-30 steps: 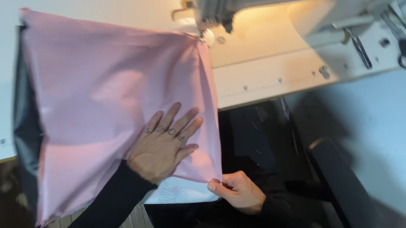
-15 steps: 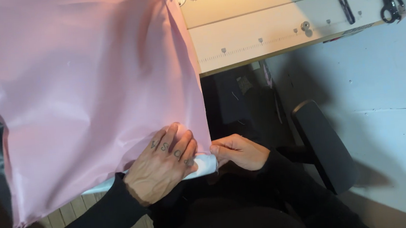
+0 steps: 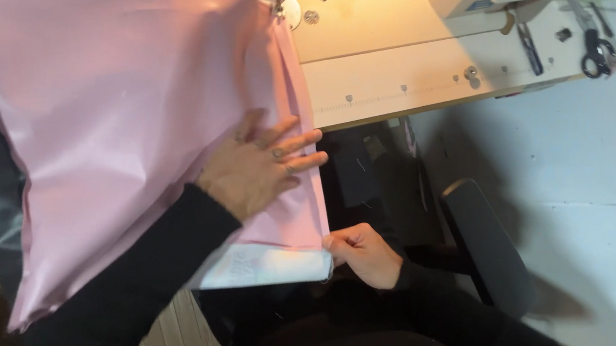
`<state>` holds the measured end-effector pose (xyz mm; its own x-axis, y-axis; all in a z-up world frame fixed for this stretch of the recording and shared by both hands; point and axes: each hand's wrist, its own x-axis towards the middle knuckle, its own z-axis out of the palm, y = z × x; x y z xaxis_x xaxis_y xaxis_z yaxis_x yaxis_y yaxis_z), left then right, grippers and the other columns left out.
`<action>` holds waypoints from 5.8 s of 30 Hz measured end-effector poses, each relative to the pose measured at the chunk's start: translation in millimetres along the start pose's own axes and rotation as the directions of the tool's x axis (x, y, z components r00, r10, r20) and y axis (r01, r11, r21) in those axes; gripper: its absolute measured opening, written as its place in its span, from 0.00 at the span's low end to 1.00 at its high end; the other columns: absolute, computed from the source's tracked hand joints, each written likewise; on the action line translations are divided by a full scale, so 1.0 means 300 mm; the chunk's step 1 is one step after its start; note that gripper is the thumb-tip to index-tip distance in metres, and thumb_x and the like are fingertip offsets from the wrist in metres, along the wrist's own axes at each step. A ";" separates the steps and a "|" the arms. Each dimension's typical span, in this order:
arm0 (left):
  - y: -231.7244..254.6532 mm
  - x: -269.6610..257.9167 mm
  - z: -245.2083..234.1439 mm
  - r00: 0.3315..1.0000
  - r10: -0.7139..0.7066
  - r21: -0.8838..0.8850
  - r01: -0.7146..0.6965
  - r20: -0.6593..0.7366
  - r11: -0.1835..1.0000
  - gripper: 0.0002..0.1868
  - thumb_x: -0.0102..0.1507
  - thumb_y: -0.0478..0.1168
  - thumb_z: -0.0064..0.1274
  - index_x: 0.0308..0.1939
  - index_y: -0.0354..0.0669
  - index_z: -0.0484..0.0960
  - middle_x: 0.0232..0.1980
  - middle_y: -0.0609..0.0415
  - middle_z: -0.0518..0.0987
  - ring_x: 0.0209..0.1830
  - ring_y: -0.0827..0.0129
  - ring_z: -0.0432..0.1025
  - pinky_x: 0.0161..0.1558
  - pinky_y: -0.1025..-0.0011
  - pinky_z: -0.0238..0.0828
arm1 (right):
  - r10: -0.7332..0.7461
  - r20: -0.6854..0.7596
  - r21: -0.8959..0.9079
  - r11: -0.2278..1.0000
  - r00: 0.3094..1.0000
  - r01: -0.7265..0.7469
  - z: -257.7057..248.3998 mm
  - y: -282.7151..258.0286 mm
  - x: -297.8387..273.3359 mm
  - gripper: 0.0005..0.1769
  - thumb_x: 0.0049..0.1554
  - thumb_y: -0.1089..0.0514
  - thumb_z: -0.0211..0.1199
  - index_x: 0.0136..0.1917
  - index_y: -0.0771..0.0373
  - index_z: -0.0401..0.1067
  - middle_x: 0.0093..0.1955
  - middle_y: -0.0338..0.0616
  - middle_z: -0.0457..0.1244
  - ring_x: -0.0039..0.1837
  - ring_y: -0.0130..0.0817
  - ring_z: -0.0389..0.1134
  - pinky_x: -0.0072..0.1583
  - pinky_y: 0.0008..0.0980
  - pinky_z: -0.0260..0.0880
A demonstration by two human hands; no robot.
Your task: Sewing and trimming a pink leather bag using an industrial sewing machine.
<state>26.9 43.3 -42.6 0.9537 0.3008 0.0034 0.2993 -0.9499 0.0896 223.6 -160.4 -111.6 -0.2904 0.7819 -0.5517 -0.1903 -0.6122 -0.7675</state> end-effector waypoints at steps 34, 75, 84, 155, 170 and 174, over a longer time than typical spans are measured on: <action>-0.226 0.183 0.021 0.844 -0.381 -0.055 0.390 -0.377 0.919 0.22 0.65 0.48 0.51 0.62 0.47 0.78 0.67 0.60 0.77 0.67 0.67 0.65 0.61 0.56 0.59 | -0.036 0.081 -0.006 0.999 0.996 0.037 0.015 0.061 0.002 0.20 0.67 0.55 0.55 0.53 0.75 0.79 0.44 0.43 0.72 0.47 0.24 0.71 0.53 0.26 0.72; -0.447 0.296 0.015 0.747 -0.499 -0.353 0.367 -0.439 0.861 0.18 0.69 0.42 0.51 0.62 0.48 0.83 0.67 0.61 0.79 0.63 0.58 0.70 0.58 0.54 0.68 | -0.009 -0.175 -0.138 0.990 0.984 -0.015 0.023 -0.186 0.118 0.21 0.64 0.53 0.56 0.47 0.72 0.81 0.36 0.37 0.69 0.39 0.20 0.65 0.44 0.25 0.66; -0.492 0.330 0.018 0.751 -0.468 -0.210 0.419 -0.466 0.883 0.19 0.70 0.41 0.52 0.65 0.47 0.82 0.70 0.64 0.77 0.62 0.64 0.70 0.56 0.54 0.67 | -0.002 -0.239 -0.244 0.968 0.971 -0.058 -0.003 -0.269 0.130 0.21 0.64 0.52 0.56 0.42 0.70 0.81 0.30 0.34 0.63 0.35 0.19 0.58 0.39 0.25 0.60; -0.608 0.237 -0.031 0.865 0.075 -0.041 -0.109 -0.496 0.993 0.21 0.61 0.34 0.58 0.59 0.53 0.84 0.60 0.59 0.79 0.58 0.64 0.73 0.63 0.59 0.71 | -0.277 -0.411 -0.561 0.828 0.868 -0.001 -0.056 -0.655 0.517 0.24 0.61 0.49 0.59 0.31 0.69 0.74 0.21 0.42 0.61 0.26 0.23 0.64 0.32 0.30 0.65; -0.710 0.262 -0.029 0.835 -0.209 -0.240 0.095 -0.508 0.966 0.10 0.67 0.34 0.57 0.53 0.43 0.84 0.56 0.54 0.81 0.57 0.56 0.74 0.55 0.63 0.74 | -0.274 -0.409 -0.583 0.812 0.870 -0.019 -0.103 -0.718 0.607 0.25 0.60 0.50 0.59 0.27 0.68 0.71 0.20 0.39 0.60 0.24 0.23 0.62 0.29 0.29 0.61; -0.772 0.288 -0.039 0.830 -0.150 -0.190 0.053 -0.537 0.980 0.08 0.69 0.35 0.58 0.52 0.43 0.83 0.56 0.55 0.80 0.58 0.58 0.74 0.57 0.62 0.74 | -0.276 -0.441 -0.561 0.827 0.854 -0.022 -0.113 -0.754 0.638 0.26 0.60 0.49 0.60 0.27 0.68 0.70 0.22 0.37 0.59 0.26 0.20 0.60 0.30 0.28 0.59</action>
<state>39.6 290.4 -51.6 0.7307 0.4371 0.5244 0.3386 -0.8990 0.2776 242.9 131.8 -54.8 0.2183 0.8889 -0.4029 0.3751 -0.4575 -0.8062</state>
